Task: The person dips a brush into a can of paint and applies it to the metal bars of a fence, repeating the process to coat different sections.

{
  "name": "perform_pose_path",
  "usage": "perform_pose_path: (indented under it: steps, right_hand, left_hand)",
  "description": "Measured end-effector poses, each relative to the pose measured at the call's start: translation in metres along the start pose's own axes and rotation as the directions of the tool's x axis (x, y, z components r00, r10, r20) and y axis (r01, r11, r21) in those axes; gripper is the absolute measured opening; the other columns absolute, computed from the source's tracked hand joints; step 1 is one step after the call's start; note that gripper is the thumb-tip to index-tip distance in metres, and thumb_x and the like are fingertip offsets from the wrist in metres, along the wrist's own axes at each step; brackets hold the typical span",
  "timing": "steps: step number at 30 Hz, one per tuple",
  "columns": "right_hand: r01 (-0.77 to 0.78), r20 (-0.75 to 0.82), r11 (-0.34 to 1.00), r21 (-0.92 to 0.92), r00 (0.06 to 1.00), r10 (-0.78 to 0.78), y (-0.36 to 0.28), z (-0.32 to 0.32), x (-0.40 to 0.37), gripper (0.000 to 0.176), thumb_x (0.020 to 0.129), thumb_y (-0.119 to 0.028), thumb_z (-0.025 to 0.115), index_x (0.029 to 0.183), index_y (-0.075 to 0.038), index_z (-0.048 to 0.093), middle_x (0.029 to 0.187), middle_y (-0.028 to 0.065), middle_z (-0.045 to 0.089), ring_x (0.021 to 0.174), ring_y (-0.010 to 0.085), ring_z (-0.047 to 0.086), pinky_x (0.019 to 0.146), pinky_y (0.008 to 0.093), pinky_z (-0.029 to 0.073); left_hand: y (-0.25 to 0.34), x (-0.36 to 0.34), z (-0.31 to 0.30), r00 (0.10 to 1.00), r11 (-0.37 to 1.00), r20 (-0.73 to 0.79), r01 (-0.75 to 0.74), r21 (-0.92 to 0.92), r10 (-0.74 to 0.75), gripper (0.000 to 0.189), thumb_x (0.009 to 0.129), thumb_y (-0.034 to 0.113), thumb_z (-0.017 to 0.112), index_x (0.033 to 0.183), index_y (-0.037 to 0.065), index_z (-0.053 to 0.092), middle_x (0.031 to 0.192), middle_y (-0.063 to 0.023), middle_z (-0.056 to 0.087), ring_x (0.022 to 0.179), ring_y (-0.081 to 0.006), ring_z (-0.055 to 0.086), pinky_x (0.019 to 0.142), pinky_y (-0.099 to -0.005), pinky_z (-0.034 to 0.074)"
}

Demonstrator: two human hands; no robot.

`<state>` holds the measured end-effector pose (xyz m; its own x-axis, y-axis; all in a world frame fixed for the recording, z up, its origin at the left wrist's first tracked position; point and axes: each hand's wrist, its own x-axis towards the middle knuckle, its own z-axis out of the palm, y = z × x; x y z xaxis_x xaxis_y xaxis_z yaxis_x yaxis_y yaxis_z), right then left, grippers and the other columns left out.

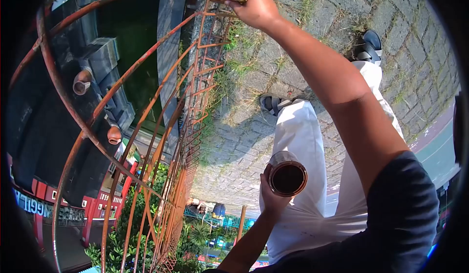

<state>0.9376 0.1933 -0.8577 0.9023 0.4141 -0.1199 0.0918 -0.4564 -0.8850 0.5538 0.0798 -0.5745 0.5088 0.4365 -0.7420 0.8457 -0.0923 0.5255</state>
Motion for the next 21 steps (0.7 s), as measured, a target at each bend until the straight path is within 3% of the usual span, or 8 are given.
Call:
perform_pose_path:
  steps: [4, 8, 9, 11, 13, 17, 20, 21]
  right_hand:
    - [-0.308, 0.195, 0.947, 0.094, 0.938, 0.286, 0.008, 0.003, 0.014, 0.018, 0.088, -0.029, 0.073, 0.104, -0.023, 0.076, 0.098, 0.0050, 0.074, 0.079, 0.0232, 0.070, 0.072, 0.0351, 0.056]
    - [0.163, -0.071, 0.930, -0.330, 0.978, -0.196, 0.004, 0.005, -0.005, 0.017, 0.091, -0.035, 0.069, 0.104, -0.027, 0.076, 0.089, 0.0049, 0.074, 0.079, 0.0211, 0.071, 0.070, 0.0344, 0.056]
    - [0.245, 0.030, 0.910, -0.336, 0.968, -0.250, 0.005, 0.006, -0.012, 0.016, 0.091, -0.029, 0.071, 0.105, -0.024, 0.075, 0.091, 0.0069, 0.075, 0.077, 0.0207, 0.071, 0.069, 0.0342, 0.056]
    - [-0.081, 0.064, 0.997, -0.007, 0.995, 0.081, 0.014, 0.012, -0.009, 0.017, 0.090, -0.024, 0.072, 0.106, -0.020, 0.075, 0.094, 0.0063, 0.075, 0.076, 0.0178, 0.070, 0.067, 0.0327, 0.056]
    - [-0.481, 0.244, 0.796, 0.367, 0.876, 0.417, 0.016, -0.002, 0.000, 0.020, 0.089, -0.017, 0.073, 0.107, -0.009, 0.073, 0.096, 0.0055, 0.074, 0.073, 0.0126, 0.066, 0.063, 0.0285, 0.055]
    - [-0.517, 0.258, 0.507, 0.690, 0.830, 0.495, 0.019, -0.011, 0.003, 0.019, 0.089, -0.017, 0.073, 0.103, -0.004, 0.073, 0.091, 0.0051, 0.073, 0.068, 0.0125, 0.064, 0.058, 0.0280, 0.054]
    - [-0.559, 0.189, 0.486, 0.672, 0.764, 0.617, 0.031, -0.002, 0.000, 0.015, 0.087, -0.018, 0.075, 0.098, -0.009, 0.075, 0.084, 0.0038, 0.073, 0.058, 0.0119, 0.062, 0.057, 0.0288, 0.053]
    - [-0.568, 0.055, 0.730, 0.380, 0.802, 0.595, 0.034, -0.003, -0.001, 0.015, 0.087, -0.017, 0.074, 0.098, -0.007, 0.075, 0.084, 0.0043, 0.074, 0.061, 0.0119, 0.062, 0.058, 0.0289, 0.055]
  left_hand:
    - [-0.007, -0.001, 0.000, 0.999, 1.000, -0.037, -0.002, -0.028, 0.001, 0.112, 0.063, 0.012, 0.092, 0.146, -0.010, 0.021, 0.135, -0.0239, 0.049, 0.124, -0.0303, 0.054, 0.108, -0.0391, 0.043]
    - [-0.001, 0.001, 0.000, 0.999, 0.996, 0.005, 0.045, -0.074, -0.045, 0.120, 0.062, 0.015, 0.094, 0.148, -0.007, 0.012, 0.139, -0.0239, 0.044, 0.128, -0.0319, 0.050, 0.111, -0.0414, 0.039]
    - [-0.004, 0.000, -0.001, 0.996, 0.996, 0.051, 0.079, -0.052, -0.076, 0.129, 0.061, 0.017, 0.095, 0.149, -0.004, 0.003, 0.142, -0.0233, 0.040, 0.131, -0.0328, 0.047, 0.113, -0.0434, 0.036]
    - [-0.009, 0.000, -0.003, 0.992, 0.996, 0.094, 0.086, 0.002, -0.086, 0.139, 0.060, 0.019, 0.097, 0.150, -0.001, -0.007, 0.145, -0.0230, 0.037, 0.133, -0.0339, 0.045, 0.115, -0.0454, 0.033]
    - [-0.009, 0.000, -0.003, 0.995, 0.998, 0.090, 0.040, 0.050, -0.044, 0.140, 0.060, 0.020, 0.097, 0.150, -0.001, -0.009, 0.144, -0.0236, 0.038, 0.133, -0.0342, 0.045, 0.115, -0.0457, 0.033]
    - [-0.010, 0.000, -0.003, 0.997, 0.996, 0.081, -0.002, 0.091, -0.005, 0.141, 0.062, 0.023, 0.096, 0.150, 0.001, -0.012, 0.144, -0.0249, 0.038, 0.132, -0.0347, 0.046, 0.115, -0.0463, 0.033]
    - [0.001, 0.004, -0.003, 0.991, 0.996, 0.115, 0.065, 0.065, -0.072, 0.140, 0.063, 0.025, 0.096, 0.150, 0.001, -0.012, 0.145, -0.0254, 0.038, 0.132, -0.0351, 0.046, 0.115, -0.0468, 0.032]
    - [0.004, 0.004, -0.003, 0.991, 0.996, 0.115, 0.062, 0.066, -0.070, 0.140, 0.063, 0.025, 0.095, 0.150, 0.001, -0.012, 0.145, -0.0253, 0.038, 0.133, -0.0352, 0.045, 0.115, -0.0469, 0.031]
